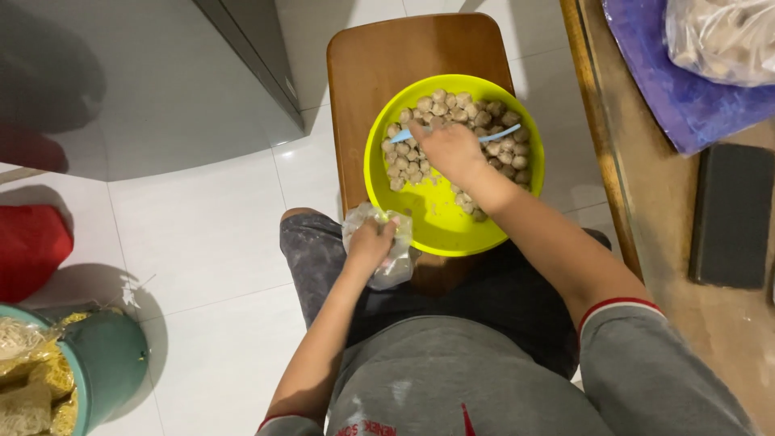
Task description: Scooping small round food items from a large bowl into plastic bags and tying them closed.
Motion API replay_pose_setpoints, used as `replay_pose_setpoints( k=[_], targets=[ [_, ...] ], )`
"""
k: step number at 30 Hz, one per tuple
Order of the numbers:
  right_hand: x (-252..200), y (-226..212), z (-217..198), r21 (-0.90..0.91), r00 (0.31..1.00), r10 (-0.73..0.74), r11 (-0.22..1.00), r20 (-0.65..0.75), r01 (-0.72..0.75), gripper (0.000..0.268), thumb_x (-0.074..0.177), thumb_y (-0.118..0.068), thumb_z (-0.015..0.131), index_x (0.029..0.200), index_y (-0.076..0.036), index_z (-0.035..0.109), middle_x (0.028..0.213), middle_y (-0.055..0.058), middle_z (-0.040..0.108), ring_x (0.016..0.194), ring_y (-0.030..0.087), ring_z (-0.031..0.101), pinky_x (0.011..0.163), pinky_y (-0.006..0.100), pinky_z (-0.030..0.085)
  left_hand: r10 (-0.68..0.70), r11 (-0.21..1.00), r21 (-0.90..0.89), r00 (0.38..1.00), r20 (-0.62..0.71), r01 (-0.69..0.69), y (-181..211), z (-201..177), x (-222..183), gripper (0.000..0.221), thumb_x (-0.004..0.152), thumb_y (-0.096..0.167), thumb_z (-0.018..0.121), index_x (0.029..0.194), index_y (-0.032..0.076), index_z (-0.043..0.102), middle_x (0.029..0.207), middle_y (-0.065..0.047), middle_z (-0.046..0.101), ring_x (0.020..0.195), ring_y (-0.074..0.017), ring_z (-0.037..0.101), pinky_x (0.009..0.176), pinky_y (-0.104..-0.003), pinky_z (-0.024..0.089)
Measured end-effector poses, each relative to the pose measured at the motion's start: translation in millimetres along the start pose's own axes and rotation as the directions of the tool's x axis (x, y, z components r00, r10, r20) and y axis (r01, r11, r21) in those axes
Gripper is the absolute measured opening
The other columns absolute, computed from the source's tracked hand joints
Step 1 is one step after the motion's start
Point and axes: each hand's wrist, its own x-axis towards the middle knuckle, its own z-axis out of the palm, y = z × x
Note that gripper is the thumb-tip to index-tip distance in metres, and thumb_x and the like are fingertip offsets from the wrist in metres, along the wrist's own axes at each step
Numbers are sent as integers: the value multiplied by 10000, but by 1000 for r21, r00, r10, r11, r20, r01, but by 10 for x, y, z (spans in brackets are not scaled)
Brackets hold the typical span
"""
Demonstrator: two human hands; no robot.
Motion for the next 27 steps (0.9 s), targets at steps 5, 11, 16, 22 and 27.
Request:
replay_pose_setpoints(
  k=[5,11,16,22,27],
  targets=[
    [298,136,130,-64,988,-140,988,58,143,520,1040,-52,522,1548,-94,420,1288,268,649,822,227,763,664,330,596,-4,997,-74,999,-52,0,-224,209,301,617,989,527,528,1155,-49,673,1107,-315,707,1167,-469,648,1007,-548,514],
    [478,150,185,-283,957,-285,923,-54,259,535,1039,-88,523,1557,-171,419,1116,198,692,747,206,711,598,309,541,-36,991,-130,997,-67,27,-87,173,192,574,1000,495,529,1147,-42,667,1108,-305,707,1192,-458,638,1009,-540,510],
    [536,130,378,-151,956,-255,960,-145,234,447,988,-53,532,1426,-141,537,959,201,707,734,278,712,648,409,542,-52,988,-149,998,-43,46,-156,261,274,564,986,501,548,1153,-24,672,1106,-274,720,1202,-428,639,1010,-527,510],
    [459,174,83,69,969,-198,979,145,190,495,993,36,481,1484,-21,479,1080,244,735,760,267,741,640,394,581,-62,976,-212,994,-87,42,-98,292,230,521,997,472,538,1106,-21,664,1049,-262,729,1170,-419,659,984,-514,526],
    [424,228,152,572,909,-113,806,402,-153,524,986,-17,476,1506,38,463,1204,292,670,972,367,698,799,493,574,-50,972,-235,994,-95,26,-155,292,314,522,991,448,573,1119,-53,648,1053,-300,714,1162,-450,651,977,-527,521]
  ],
)
